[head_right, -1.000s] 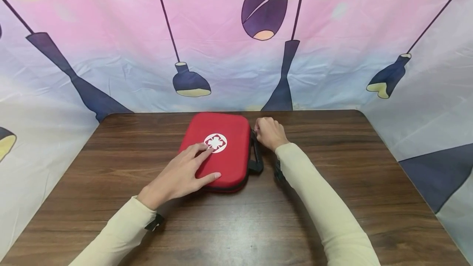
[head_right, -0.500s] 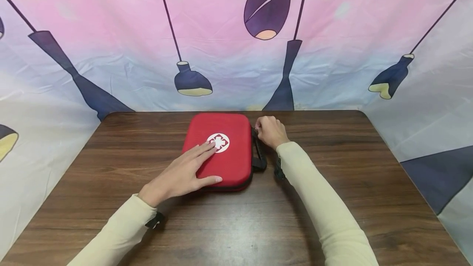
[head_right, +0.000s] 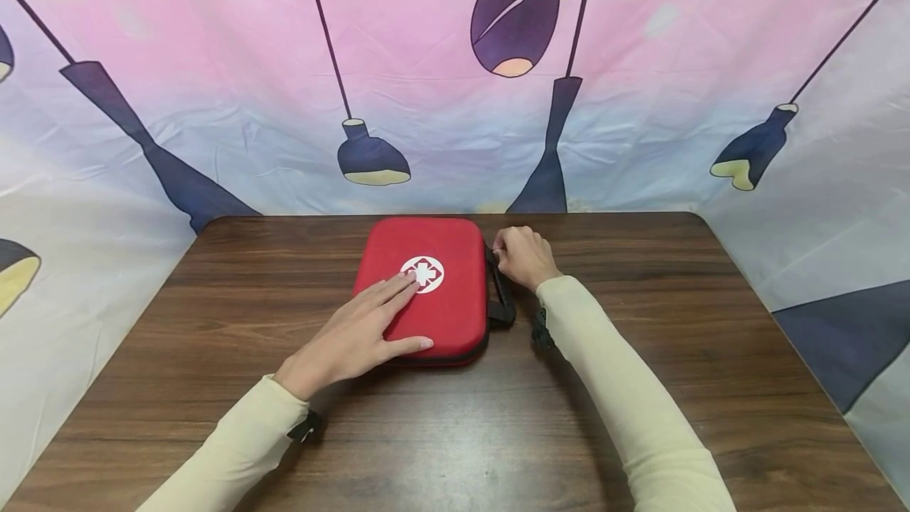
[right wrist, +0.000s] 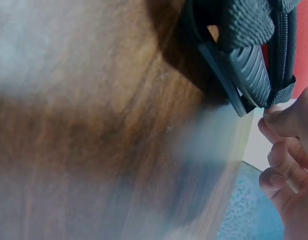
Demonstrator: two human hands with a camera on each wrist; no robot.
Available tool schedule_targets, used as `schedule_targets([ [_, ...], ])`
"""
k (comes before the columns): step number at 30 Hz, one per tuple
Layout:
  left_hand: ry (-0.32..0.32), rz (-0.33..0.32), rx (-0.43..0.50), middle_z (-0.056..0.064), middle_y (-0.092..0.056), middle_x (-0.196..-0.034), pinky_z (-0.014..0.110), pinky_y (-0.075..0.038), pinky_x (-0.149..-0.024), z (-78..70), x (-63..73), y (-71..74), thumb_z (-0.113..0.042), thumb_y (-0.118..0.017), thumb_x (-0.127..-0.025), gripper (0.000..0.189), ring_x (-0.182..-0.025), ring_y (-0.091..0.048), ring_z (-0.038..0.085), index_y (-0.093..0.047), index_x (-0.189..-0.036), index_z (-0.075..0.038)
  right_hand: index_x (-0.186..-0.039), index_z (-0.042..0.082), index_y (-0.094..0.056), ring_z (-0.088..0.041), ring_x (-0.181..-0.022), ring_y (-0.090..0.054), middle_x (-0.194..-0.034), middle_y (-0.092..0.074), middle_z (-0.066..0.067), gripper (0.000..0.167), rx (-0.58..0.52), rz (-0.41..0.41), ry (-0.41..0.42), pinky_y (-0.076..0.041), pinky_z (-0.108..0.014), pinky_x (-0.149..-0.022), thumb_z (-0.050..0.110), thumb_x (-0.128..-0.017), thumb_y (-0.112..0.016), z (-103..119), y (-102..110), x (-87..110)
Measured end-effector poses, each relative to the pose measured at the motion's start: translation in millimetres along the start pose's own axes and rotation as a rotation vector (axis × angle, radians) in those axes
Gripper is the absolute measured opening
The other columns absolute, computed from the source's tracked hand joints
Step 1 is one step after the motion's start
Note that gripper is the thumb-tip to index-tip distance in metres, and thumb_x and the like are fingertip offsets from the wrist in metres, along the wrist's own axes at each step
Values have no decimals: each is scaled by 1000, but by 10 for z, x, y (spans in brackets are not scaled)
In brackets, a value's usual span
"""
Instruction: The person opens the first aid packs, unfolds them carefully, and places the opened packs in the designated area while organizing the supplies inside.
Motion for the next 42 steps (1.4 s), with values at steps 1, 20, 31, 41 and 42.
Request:
schedule_targets([
  [1, 0, 1, -3, 7, -30, -164, 40, -21, -122, -2, -2, -2, -77, -51, -90, 95, -152, -26, 26, -39, -157, -10, -92, 7, -75, -26, -77, -67, -86, -72, -6, 9, 2, -2, 0, -54, -45, -66, 7, -92, -66, 4, 5, 11],
  [20, 14, 12, -2, 6, -28, -165, 39, -19, -122, -14, -35, -31, -77, -49, -91, 96, -153, -23, 24, -37, -157, -10, -94, 6, -75, -22, -75, -65, -85, -71, -5, 7, -45, 32, 6, -54, -41, -68, 9, -93, -68, -16, -28, 174],
  [31, 26, 19, 7, 6, -28, -165, 40, -20, -122, -10, -58, -32, -77, -50, -90, 95, -152, -23, 23, -37, -157, -10, -90, 6, -74, -19, -73, -65, -82, -71, -3, 4, -45, 9, 46, -53, -42, -67, 7, -91, -70, 32, 7, 270],
  [41, 31, 21, 8, 7, -29, -165, 40, -20, -122, -8, -61, -20, -76, -52, -90, 95, -152, -23, 24, -37, -157, -10, -91, 5, -73, -17, -72, -63, -83, -70, -2, 4, -44, 13, 57, -53, -40, -65, 6, -92, -69, 71, 18, 354],
  [42, 31, 22, 7, 7, -29, -165, 40, -21, -122, -9, -61, -22, -76, -52, -90, 95, -152, -23, 24, -37, -157, -10, -90, 5, -73, -17, -72, -63, -82, -70, -2, 4, -43, 12, 58, -53, -40, -65, 6, -92, -69, 72, 16, 360],
])
Point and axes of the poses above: each hand's wrist, its own x-axis away from the middle knuckle, its own y-axis out of the back of the hand, z = x × y, the point moved 10 cm from there along -x, towards the middle knuckle
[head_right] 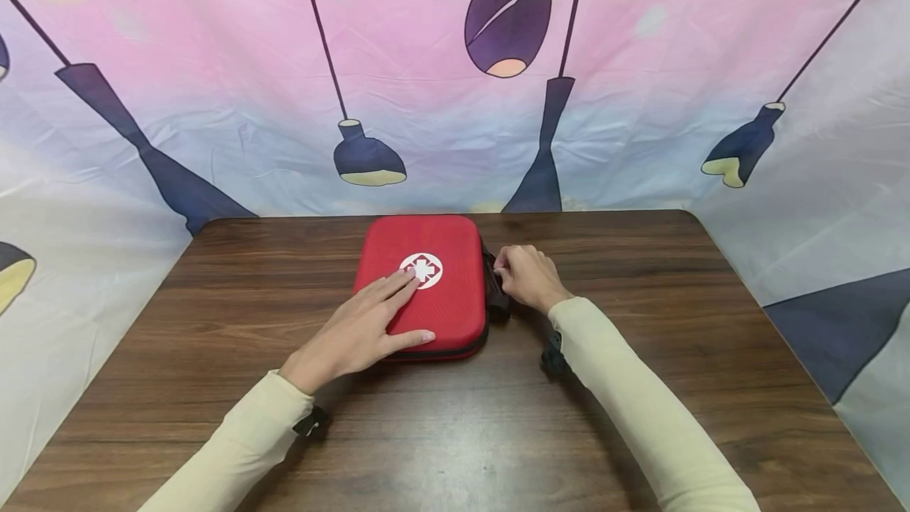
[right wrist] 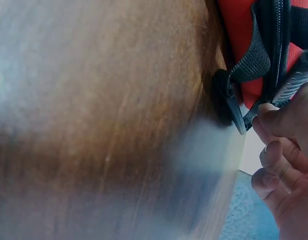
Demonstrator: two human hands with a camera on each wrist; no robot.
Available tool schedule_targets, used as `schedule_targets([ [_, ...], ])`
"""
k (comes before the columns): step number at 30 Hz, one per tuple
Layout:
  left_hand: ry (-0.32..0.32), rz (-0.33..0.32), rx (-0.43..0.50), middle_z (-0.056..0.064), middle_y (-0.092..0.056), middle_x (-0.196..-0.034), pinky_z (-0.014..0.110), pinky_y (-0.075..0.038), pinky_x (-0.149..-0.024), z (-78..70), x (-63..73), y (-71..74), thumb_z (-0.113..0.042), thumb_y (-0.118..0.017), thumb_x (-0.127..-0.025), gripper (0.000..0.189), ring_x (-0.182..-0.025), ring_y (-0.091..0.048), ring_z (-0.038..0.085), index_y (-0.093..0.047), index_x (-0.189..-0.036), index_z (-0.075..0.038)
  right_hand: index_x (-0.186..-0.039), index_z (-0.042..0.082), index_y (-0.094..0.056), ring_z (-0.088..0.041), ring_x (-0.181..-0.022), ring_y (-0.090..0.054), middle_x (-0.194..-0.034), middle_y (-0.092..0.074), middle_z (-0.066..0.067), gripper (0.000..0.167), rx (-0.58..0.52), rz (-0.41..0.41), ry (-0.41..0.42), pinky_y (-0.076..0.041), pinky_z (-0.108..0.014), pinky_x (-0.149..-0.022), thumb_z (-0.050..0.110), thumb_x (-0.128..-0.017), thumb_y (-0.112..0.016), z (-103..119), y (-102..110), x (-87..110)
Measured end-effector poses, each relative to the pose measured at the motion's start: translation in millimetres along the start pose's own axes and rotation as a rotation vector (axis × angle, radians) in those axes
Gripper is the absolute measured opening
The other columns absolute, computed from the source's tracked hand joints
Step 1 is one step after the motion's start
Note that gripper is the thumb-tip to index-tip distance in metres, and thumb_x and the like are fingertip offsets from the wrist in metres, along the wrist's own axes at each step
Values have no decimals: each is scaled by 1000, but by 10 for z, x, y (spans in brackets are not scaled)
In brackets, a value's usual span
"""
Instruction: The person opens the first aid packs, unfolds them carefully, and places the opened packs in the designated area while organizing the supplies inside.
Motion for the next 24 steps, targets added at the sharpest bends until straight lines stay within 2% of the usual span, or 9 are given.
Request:
schedule_targets([
  [24, -7, -1, 3, 7, -28, -165, 41, -20, -122, 0, -4, -6, -75, -52, -90, 95, -152, -24, 24, -38, -157, -9, -85, 3, -70, -13, -70, -63, -79, -69, -1, 7, -58, 4, 28, -53, -37, -66, 6, -91, -69, 75, 21, 250],
])
Point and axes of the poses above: each hand's wrist, its own x-axis away from the middle knuckle, its own y-axis out of the back of the hand, z = x × y, the point moved 10 cm from there along -x, towards the middle knuckle
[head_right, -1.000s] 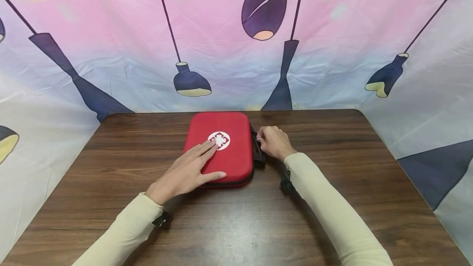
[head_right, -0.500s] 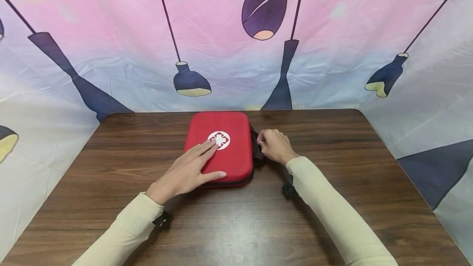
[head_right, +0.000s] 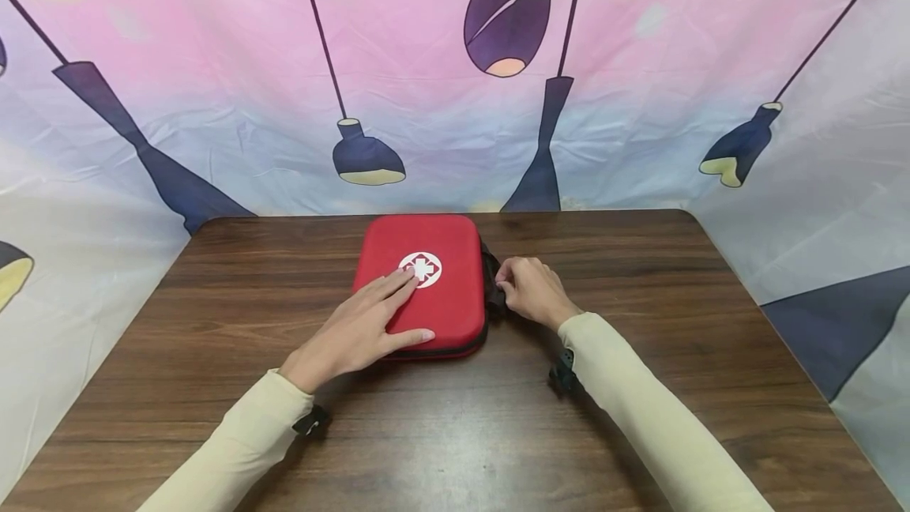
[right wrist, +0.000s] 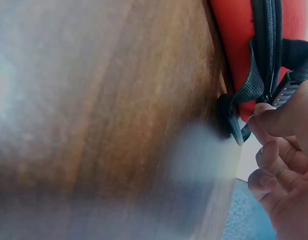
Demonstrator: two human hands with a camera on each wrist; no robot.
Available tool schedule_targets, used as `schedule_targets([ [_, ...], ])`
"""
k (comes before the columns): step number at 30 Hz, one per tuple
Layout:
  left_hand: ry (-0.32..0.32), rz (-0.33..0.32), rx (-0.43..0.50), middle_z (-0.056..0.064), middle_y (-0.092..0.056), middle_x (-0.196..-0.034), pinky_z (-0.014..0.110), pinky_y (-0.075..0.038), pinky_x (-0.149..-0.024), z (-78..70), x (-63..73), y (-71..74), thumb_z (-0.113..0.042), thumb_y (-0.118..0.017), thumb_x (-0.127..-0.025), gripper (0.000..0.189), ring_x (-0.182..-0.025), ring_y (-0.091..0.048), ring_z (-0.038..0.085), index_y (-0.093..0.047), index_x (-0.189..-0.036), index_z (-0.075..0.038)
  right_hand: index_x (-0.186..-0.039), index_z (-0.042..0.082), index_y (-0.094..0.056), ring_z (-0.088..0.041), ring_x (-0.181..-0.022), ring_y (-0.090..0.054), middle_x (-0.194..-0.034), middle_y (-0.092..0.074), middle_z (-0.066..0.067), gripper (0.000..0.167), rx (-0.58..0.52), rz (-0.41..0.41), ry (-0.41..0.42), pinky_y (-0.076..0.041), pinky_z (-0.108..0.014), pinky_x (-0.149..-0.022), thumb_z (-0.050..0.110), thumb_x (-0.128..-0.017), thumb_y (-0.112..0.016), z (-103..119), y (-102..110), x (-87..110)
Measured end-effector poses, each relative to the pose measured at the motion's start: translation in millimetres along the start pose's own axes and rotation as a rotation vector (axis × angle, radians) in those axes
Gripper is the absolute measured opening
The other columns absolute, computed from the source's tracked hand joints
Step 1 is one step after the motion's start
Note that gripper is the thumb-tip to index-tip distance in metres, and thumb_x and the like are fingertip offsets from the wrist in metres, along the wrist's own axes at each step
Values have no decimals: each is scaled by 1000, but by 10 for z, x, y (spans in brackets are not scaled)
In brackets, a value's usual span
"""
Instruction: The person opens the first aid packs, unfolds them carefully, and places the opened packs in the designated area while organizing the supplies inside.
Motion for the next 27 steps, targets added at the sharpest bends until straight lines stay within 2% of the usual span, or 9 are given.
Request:
schedule_targets([
  [6, 3, 2, 4, 8, -29, -165, 42, -22, -122, 7, 5, 3, -75, -52, -91, 94, -152, -25, 26, -38, -157, -9, -88, 0, -70, -12, -70, -62, -79, -68, -1, 7, -5, 7, 4, -52, -36, -65, 6, -91, -69, 42, 4, 85],
  [9, 5, 6, 5, 8, -29, -164, 42, -22, -122, 7, 5, 1, -75, -52, -91, 95, -152, -25, 26, -37, -157, -10, -87, 2, -70, -12, -69, -61, -78, -68, 0, 3, 6, 0, 5, -52, -36, -65, 2, -89, -68, 67, 10, 126],
  [14, -4, -1, -1, 9, -30, -164, 42, -22, -122, -10, 3, 20, -75, -52, -91, 94, -151, -26, 27, -38, -157, -9, -88, 5, -71, -11, -68, -61, -78, -69, 0, 8, 12, -18, 2, -53, -37, -65, -2, -85, -67, 80, 21, 187],
  [21, -11, -9, -4, 10, -31, -164, 42, -22, -122, -15, 3, 24, -75, -53, -90, 95, -151, -27, 27, -39, -156, -8, -87, 4, -71, -9, -67, -59, -78, -68, 0, 6, 7, -40, 19, -51, -33, -63, -1, -84, -70, 122, 31, 279],
  [27, -14, -15, -3, 10, -32, -163, 43, -23, -121, -18, 3, 25, -75, -53, -90, 95, -151, -27, 28, -39, -156, -7, -84, 8, -71, -4, -63, -56, -72, -65, 6, 7, -25, -35, 23, -47, -28, -59, 2, -85, -74, 157, 18, 361],
])
Point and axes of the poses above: each hand's wrist, its own x-axis away from the middle knuckle, its own y-axis out of the back of the hand, z = x × y, the point moved 10 cm from there along -x, towards the middle knuckle
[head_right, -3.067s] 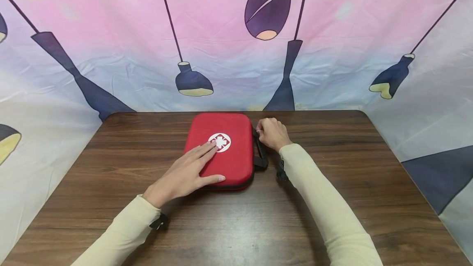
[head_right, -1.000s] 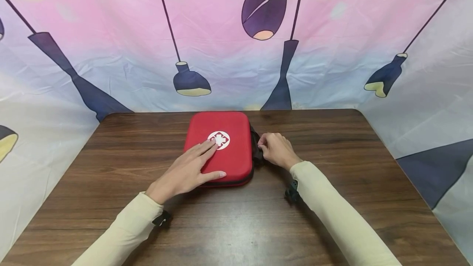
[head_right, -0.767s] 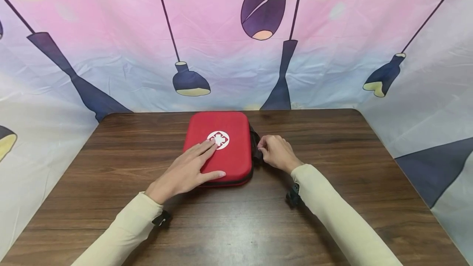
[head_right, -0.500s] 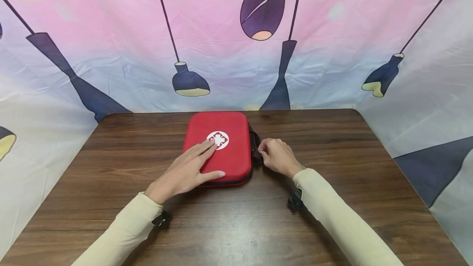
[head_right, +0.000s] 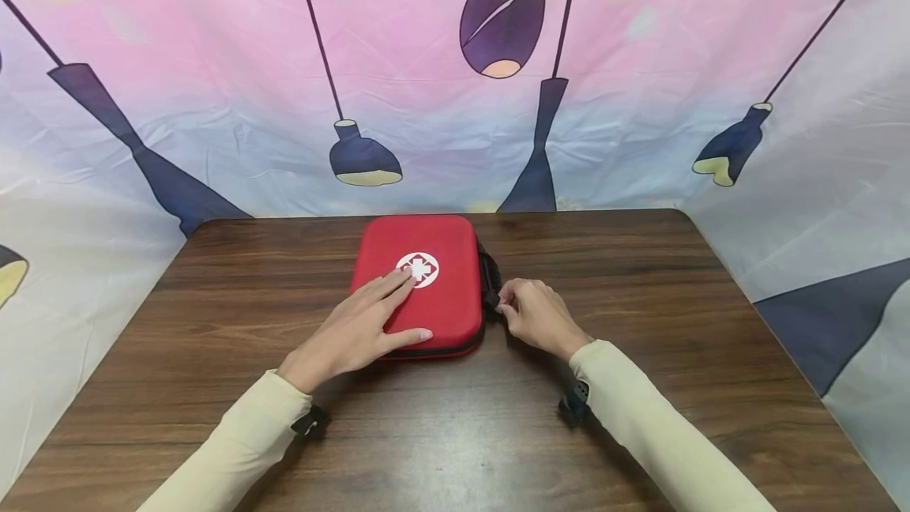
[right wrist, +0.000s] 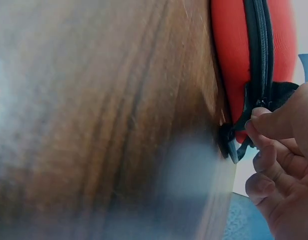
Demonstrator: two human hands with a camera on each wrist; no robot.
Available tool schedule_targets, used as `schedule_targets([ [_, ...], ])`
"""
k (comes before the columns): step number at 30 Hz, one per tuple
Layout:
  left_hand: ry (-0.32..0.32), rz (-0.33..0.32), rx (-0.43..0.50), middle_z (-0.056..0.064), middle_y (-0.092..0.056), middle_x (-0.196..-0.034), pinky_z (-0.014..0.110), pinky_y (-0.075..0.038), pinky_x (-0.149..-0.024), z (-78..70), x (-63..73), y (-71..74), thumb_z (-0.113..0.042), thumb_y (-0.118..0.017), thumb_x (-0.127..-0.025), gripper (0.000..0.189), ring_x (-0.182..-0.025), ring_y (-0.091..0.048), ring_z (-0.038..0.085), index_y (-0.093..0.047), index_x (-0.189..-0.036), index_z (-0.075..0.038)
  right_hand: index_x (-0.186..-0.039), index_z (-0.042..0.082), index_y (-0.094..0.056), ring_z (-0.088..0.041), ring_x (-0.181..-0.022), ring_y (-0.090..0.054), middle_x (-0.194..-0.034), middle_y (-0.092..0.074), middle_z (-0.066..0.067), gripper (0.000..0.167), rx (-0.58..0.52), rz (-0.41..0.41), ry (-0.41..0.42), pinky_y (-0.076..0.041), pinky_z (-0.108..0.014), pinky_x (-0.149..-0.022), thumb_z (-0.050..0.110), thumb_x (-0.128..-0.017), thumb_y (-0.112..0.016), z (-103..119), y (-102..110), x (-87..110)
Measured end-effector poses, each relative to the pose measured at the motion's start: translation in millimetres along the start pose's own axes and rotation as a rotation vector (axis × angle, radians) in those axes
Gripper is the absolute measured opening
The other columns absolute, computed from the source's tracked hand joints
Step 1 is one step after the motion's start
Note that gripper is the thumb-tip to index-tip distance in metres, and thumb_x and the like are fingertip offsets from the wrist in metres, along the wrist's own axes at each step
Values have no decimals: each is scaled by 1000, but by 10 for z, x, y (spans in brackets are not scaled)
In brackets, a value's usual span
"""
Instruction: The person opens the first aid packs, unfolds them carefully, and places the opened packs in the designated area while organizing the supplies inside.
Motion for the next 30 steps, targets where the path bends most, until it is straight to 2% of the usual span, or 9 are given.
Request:
schedule_targets([
  [9, -2, -1, -2, 11, -32, -163, 43, -22, -122, -2, 1, -4, -74, -53, -91, 94, -151, -27, 28, -40, -156, -7, -85, 10, -73, -3, -62, -54, -73, -66, 7, 7, -74, 15, -14, -46, -25, -58, 4, -87, -77, 30, -30, 135],
  [30, 2, 3, -5, 11, -31, -163, 42, -22, -122, 3, -1, 1, -74, -53, -91, 94, -151, -27, 27, -39, -156, -7, -82, 15, -69, 2, -62, -50, -73, -61, 13, 14, -27, 38, 36, -45, -22, -57, 5, -86, -79, 290, -58, 350],
])
Point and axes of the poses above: each hand's wrist, its own x-axis away from the middle knuckle, its own y-axis out of the back of the hand, z = x × y, the point moved 10 cm from there along -x, towards the middle knuckle
